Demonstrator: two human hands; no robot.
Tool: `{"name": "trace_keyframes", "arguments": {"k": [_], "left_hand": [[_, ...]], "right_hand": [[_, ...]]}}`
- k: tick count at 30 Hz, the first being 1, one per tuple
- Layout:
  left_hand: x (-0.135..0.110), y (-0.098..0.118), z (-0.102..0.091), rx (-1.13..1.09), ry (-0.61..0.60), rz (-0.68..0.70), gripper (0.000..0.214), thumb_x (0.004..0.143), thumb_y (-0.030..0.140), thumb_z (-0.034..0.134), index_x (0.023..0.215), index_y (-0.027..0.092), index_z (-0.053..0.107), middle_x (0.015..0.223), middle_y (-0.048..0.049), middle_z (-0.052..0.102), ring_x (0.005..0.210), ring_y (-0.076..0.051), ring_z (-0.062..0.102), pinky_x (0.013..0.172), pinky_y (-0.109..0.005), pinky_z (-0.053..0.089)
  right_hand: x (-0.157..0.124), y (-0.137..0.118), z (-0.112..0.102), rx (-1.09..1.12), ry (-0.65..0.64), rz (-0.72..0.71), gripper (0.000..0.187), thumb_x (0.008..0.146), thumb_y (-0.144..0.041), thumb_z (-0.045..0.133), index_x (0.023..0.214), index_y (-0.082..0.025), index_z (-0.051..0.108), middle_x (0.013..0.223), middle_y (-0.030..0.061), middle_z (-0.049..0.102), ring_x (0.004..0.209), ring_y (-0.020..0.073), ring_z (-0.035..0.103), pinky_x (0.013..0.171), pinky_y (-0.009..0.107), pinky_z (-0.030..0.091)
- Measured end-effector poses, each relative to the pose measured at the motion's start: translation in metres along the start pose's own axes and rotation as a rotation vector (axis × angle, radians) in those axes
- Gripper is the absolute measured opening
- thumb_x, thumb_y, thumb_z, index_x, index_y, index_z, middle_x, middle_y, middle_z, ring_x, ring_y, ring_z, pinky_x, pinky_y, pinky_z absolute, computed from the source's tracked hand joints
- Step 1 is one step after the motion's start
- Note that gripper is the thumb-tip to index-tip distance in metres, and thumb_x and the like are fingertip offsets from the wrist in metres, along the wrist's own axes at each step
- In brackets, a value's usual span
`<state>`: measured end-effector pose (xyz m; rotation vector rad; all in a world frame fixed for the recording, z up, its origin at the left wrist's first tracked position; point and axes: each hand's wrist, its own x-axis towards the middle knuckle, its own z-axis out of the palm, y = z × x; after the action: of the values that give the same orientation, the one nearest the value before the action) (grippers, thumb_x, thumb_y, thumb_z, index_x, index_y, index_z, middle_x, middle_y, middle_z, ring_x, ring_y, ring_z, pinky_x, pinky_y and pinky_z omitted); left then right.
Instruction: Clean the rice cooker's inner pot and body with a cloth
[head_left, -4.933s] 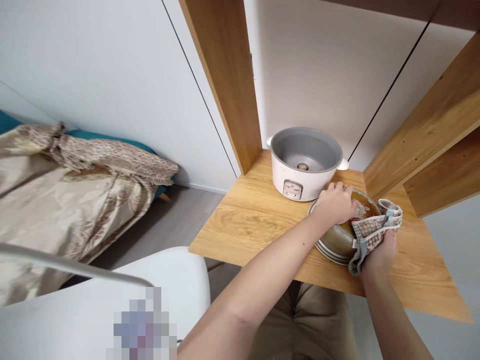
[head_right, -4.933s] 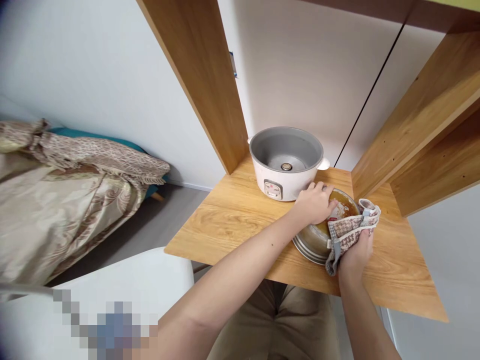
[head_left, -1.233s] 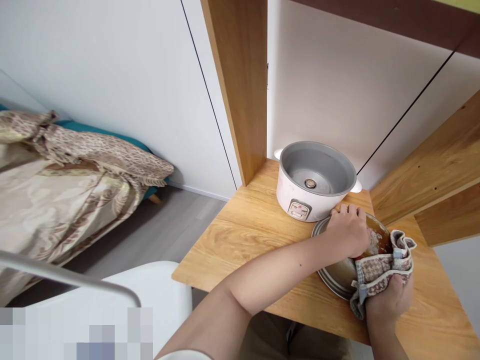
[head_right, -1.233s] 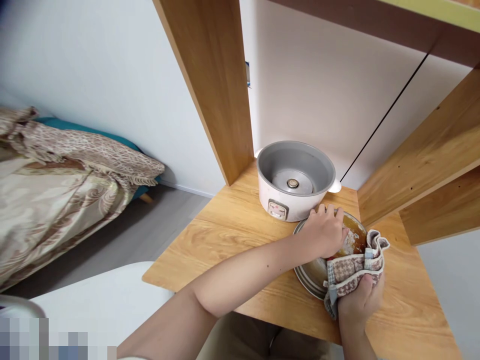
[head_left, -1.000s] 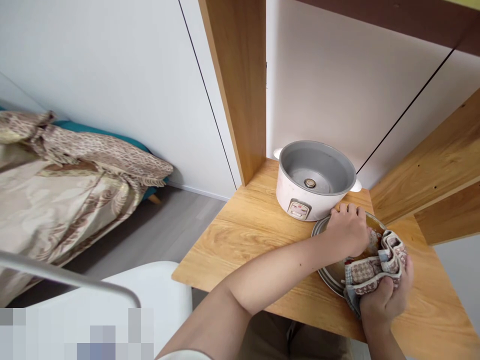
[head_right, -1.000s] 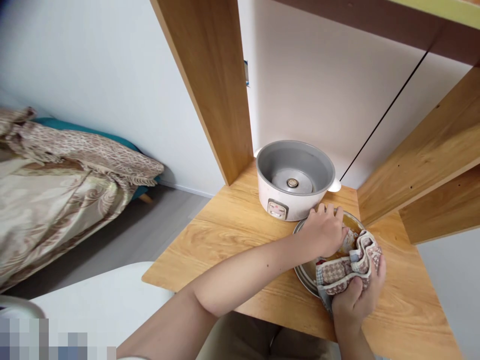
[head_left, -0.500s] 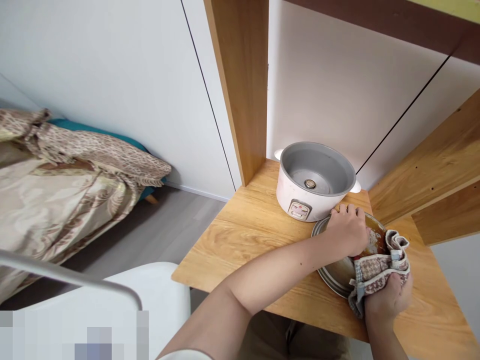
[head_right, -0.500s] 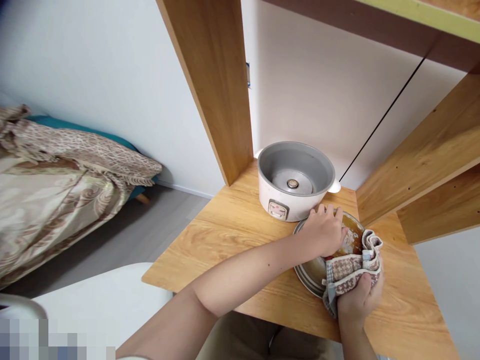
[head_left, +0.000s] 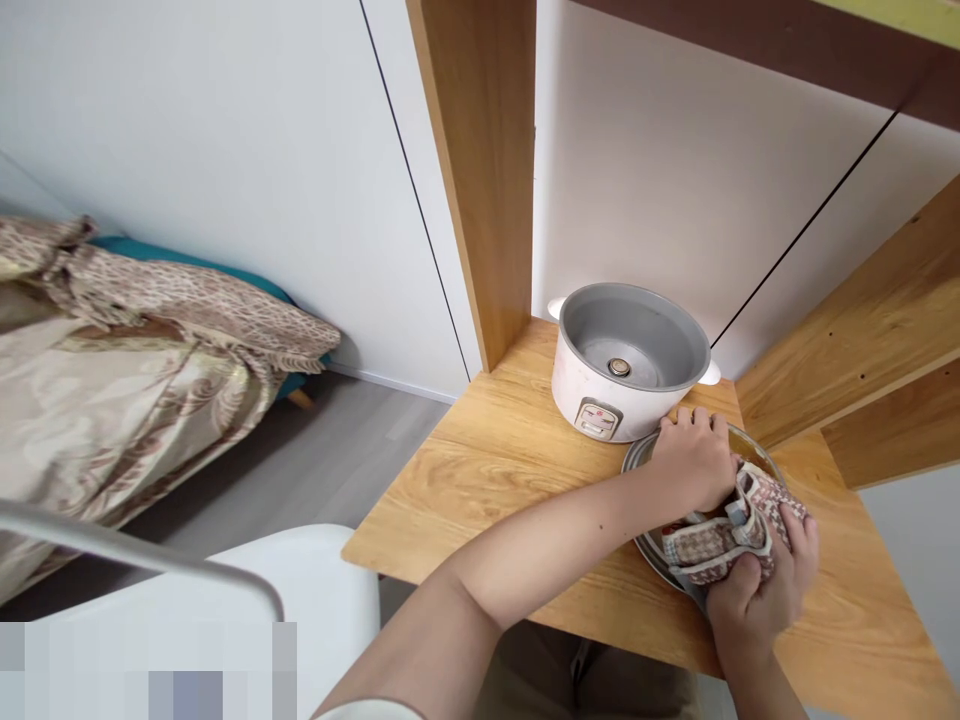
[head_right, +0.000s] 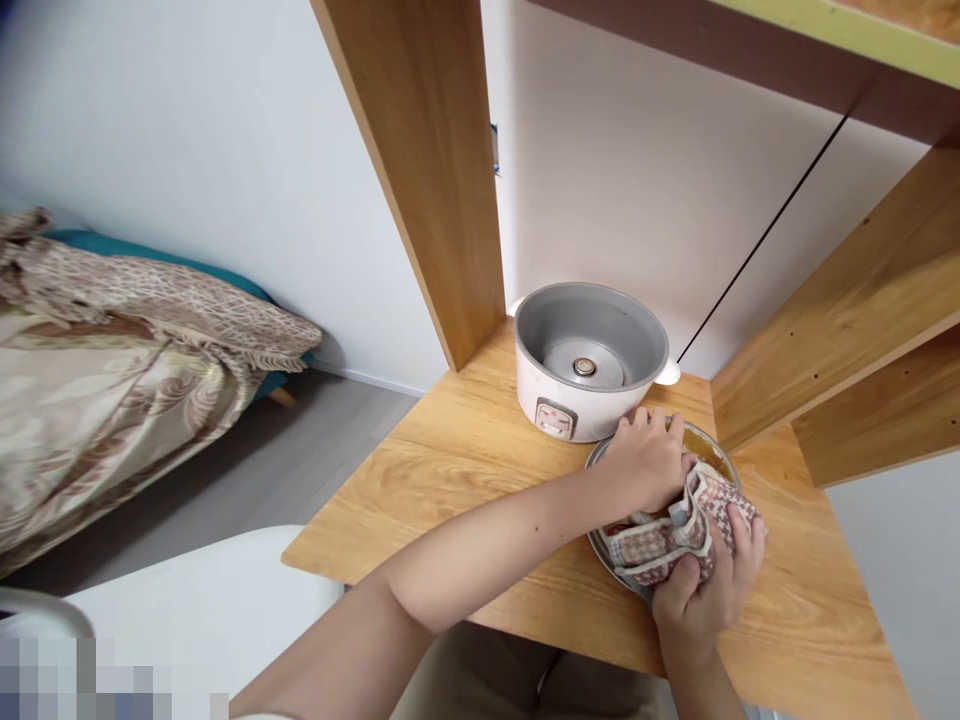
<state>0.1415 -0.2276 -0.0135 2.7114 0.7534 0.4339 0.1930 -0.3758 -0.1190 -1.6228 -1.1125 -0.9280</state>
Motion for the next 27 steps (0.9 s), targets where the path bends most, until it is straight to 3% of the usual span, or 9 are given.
{"name": "trace_keyframes", "arguments": {"k": [5,10,15,18,22,27], "left_hand": [[0.0,0.0,-0.001,-0.003,-0.01,-0.004,0.046,0.104,0.046,0.049,0.131,0.01,0.058,0.13,-0.021,0.065,0.122,-0.036,0.06,0.095,-0.051,0.052],[-0.002,-0.001,-0.006,0.005,-0.03,0.006,0.046,0.105,0.046,0.047,0.132,0.01,0.058,0.132,-0.0212,0.064,0.124,-0.036,0.059,0.096,-0.05,0.051],[-0.002,-0.001,-0.007,0.007,-0.04,0.007,0.048,0.105,0.047,0.046,0.135,0.01,0.057,0.132,-0.0219,0.064,0.124,-0.037,0.059,0.096,-0.051,0.052],[-0.002,-0.001,-0.007,0.009,-0.045,0.007,0.049,0.105,0.047,0.047,0.136,0.01,0.056,0.132,-0.0215,0.064,0.124,-0.036,0.059,0.096,-0.051,0.052],[-0.001,-0.001,-0.005,0.023,-0.026,0.009,0.048,0.104,0.047,0.048,0.134,0.011,0.057,0.132,-0.0213,0.064,0.125,-0.036,0.059,0.097,-0.05,0.051],[0.001,-0.002,-0.001,0.021,-0.005,0.001,0.046,0.104,0.047,0.051,0.132,0.011,0.059,0.13,-0.0207,0.065,0.123,-0.036,0.059,0.095,-0.049,0.052]], "right_hand": [[0.001,-0.001,-0.001,0.001,0.016,-0.051,0.038,0.103,-0.03,0.05,0.132,-0.013,0.068,0.136,0.0228,0.068,0.146,0.0476,0.05,0.112,0.079,0.039],[-0.001,-0.001,-0.002,0.002,-0.012,0.057,0.039,0.105,-0.024,0.045,0.134,-0.009,0.067,0.137,0.0237,0.067,0.146,0.044,0.05,0.117,0.075,0.038],[-0.004,0.002,-0.001,0.012,0.014,0.128,0.046,0.107,-0.03,0.042,0.142,-0.008,0.062,0.145,0.0244,0.061,0.146,0.0435,0.05,0.119,0.073,0.035],[-0.006,0.005,-0.002,0.012,-0.035,0.088,0.051,0.107,-0.043,0.045,0.14,-0.008,0.062,0.149,0.0263,0.057,0.148,0.0472,0.045,0.118,0.077,0.033],[-0.007,0.006,-0.006,-0.015,-0.101,-0.006,0.074,0.099,-0.068,0.058,0.145,-0.01,0.056,0.15,0.0289,0.053,0.152,0.0521,0.037,0.115,0.083,0.031],[-0.007,-0.006,-0.006,-0.155,-0.122,-0.167,0.08,0.09,-0.066,0.073,0.147,-0.013,0.055,0.141,0.027,0.059,0.152,0.054,0.035,0.113,0.084,0.033]]}}
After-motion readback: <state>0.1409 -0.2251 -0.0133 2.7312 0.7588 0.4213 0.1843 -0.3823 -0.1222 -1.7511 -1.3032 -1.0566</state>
